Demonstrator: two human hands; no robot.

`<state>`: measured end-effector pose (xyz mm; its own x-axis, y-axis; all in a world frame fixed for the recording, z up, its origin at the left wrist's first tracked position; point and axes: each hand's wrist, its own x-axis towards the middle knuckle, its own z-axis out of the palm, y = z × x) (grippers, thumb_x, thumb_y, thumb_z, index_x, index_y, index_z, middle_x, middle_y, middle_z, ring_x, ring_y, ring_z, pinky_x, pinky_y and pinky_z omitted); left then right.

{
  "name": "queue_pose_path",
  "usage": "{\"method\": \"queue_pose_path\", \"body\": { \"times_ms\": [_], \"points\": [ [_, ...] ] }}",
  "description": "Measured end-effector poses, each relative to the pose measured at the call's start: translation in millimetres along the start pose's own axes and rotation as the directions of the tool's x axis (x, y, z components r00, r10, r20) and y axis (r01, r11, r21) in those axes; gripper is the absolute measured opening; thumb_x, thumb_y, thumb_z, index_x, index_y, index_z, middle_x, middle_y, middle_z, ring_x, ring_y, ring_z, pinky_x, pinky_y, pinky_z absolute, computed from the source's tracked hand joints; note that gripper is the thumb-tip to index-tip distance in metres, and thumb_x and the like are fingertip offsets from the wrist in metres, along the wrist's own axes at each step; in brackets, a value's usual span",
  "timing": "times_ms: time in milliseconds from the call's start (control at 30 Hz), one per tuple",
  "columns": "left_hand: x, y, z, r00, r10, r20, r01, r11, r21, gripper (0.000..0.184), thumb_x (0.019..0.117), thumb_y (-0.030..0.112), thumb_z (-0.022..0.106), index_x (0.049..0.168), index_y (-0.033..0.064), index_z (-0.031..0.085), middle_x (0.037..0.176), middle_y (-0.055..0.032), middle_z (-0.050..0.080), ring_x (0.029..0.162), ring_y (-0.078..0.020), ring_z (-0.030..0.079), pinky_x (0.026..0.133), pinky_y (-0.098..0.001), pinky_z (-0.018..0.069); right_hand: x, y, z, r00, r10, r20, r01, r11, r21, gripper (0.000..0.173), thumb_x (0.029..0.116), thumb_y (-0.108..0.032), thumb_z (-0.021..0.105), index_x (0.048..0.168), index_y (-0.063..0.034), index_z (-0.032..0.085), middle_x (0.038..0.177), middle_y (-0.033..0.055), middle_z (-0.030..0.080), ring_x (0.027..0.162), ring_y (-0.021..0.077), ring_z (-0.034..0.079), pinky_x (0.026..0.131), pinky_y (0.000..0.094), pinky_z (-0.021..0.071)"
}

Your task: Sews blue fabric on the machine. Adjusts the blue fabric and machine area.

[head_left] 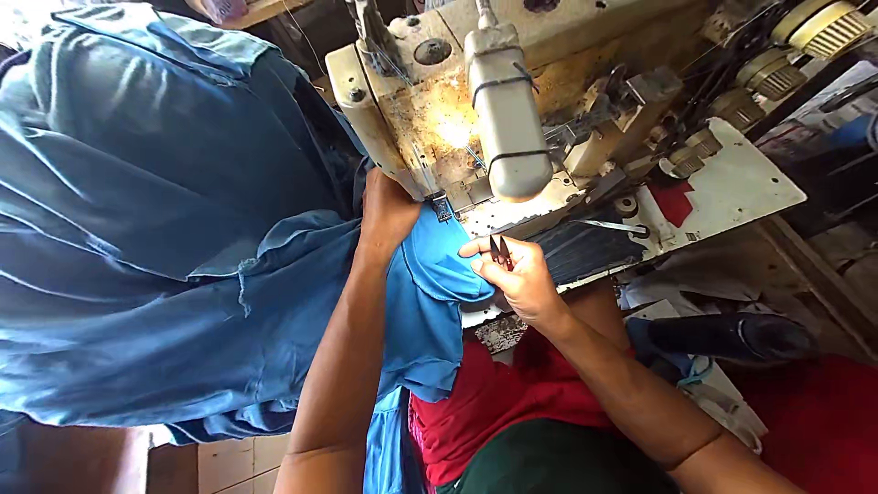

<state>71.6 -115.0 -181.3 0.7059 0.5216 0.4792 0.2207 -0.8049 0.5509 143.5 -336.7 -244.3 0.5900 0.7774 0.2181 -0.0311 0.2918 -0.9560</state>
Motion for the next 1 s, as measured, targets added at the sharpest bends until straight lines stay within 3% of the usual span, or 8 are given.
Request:
{"method": "queue_pose_path", "body": {
  "times_ms": [133, 467, 700, 833, 867, 933, 1000],
  "points": [
    [-3.2, 6.6, -1.8, 0.997, -0.076, 0.033, 0.076, 0.997, -0.007, 0.041, 0.0883, 0.026, 0.074, 0.123, 0.0069, 0.065, 0.116, -0.0092, 0.071, 0.114, -0.0176, 0.066, 0.102, -0.0458, 0.0515, -7.0, -2.5, 2.0, 1.0, 0.016, -0.007, -0.016, 1.0, 0.013, 0.02, 0.0933, -0.003, 0.067, 0.11, -0.0055, 0.077, 0.072, 0.0065, 0.063, 0.056, 0.0105, 0.05, 0.051, 0.0262, 0.0437],
    [7.8, -14.2, 0.0, 0.993, 0.115, 0.011, -0.112, 0.978, -0.175, 0.052, 0.0822, 0.023, 0.08, 0.127, 0.003, 0.061, 0.118, -0.0083, 0.069, 0.116, -0.0111, 0.064, 0.106, -0.0351, 0.0503, 1.6, 0.1, 6.5, 0.999, 0.034, 0.011, -0.034, 0.999, 0.027, 0.02, 0.0945, -0.004, 0.066, 0.111, -0.006, 0.076, 0.072, 0.0074, 0.06, 0.054, 0.0123, 0.048, 0.047, 0.0272, 0.0417],
    [7.5, -14.8, 0.4, 0.994, 0.101, 0.035, -0.099, 0.993, -0.066, 0.044, 0.0846, 0.019, 0.077, 0.125, 0.0064, 0.064, 0.118, -0.0088, 0.07, 0.117, -0.0163, 0.065, 0.105, -0.0438, 0.0514, 0.4, -2.0, 7.8, 1.0, 0.014, 0.026, -0.014, 1.0, -0.005, 0.019, 0.0947, -0.005, 0.067, 0.112, -0.0064, 0.076, 0.072, 0.0072, 0.06, 0.055, 0.0129, 0.049, 0.048, 0.0277, 0.0428],
    [-18.5, 9.9, -11.4, 0.999, 0.021, -0.025, -0.019, 0.996, 0.084, 0.04, 0.09, 0.021, 0.075, 0.128, 0.0107, 0.066, 0.134, -0.0123, 0.062, 0.127, -0.0257, 0.058, 0.108, -0.0506, 0.0484, -2.0, -7.3, 5.8, 0.997, -0.02, 0.074, 0.022, 0.999, -0.027, 0.014, 0.0965, -0.006, 0.066, 0.107, -0.0053, 0.076, 0.077, 0.0075, 0.064, 0.057, 0.0127, 0.051, 0.05, 0.0275, 0.0435],
    [-36.6, 21.0, -16.1, 0.997, 0.031, -0.072, -0.024, 0.996, 0.09, 0.035, 0.0927, 0.019, 0.074, 0.126, 0.0099, 0.066, 0.135, -0.0131, 0.058, 0.127, -0.0282, 0.057, 0.106, -0.0509, 0.0491, -3.4, -8.9, 4.7, 0.996, -0.026, 0.084, 0.029, 0.999, -0.03, 0.014, 0.0969, -0.007, 0.066, 0.107, -0.0053, 0.075, 0.077, 0.0069, 0.064, 0.056, 0.012, 0.05, 0.049, 0.0268, 0.0424],
    [-73.3, 33.7, -20.5, 0.982, 0.135, -0.134, -0.126, 0.989, 0.08, 0.019, 0.0968, 0.027, 0.07, 0.105, 0.0106, 0.07, 0.127, -0.0091, 0.061, 0.122, -0.0262, 0.056, 0.102, -0.0474, 0.0493, -5.7, -12.6, 1.7, 0.994, -0.038, 0.101, 0.042, 0.998, -0.038, 0.013, 0.0973, -0.007, 0.066, 0.106, -0.0048, 0.075, 0.077, 0.0061, 0.063, 0.057, 0.0111, 0.05, 0.05, 0.026, 0.0426],
    [-110.1, 37.7, -20.5, 0.967, 0.252, -0.03, -0.249, 0.965, 0.088, 0.028, 0.0948, 0.042, 0.071, 0.087, 0.0149, 0.074, 0.119, -0.0047, 0.064, 0.119, -0.0241, 0.057, 0.103, -0.0482, 0.0467, -7.1, -15.8, -1.8, 0.99, -0.049, 0.131, 0.057, 0.997, -0.059, 0.012, 0.0976, -0.007, 0.066, 0.106, -0.0046, 0.075, 0.08, 0.006, 0.067, 0.061, 0.0114, 0.054, 0.055, 0.0264, 0.047]
  ]
}}
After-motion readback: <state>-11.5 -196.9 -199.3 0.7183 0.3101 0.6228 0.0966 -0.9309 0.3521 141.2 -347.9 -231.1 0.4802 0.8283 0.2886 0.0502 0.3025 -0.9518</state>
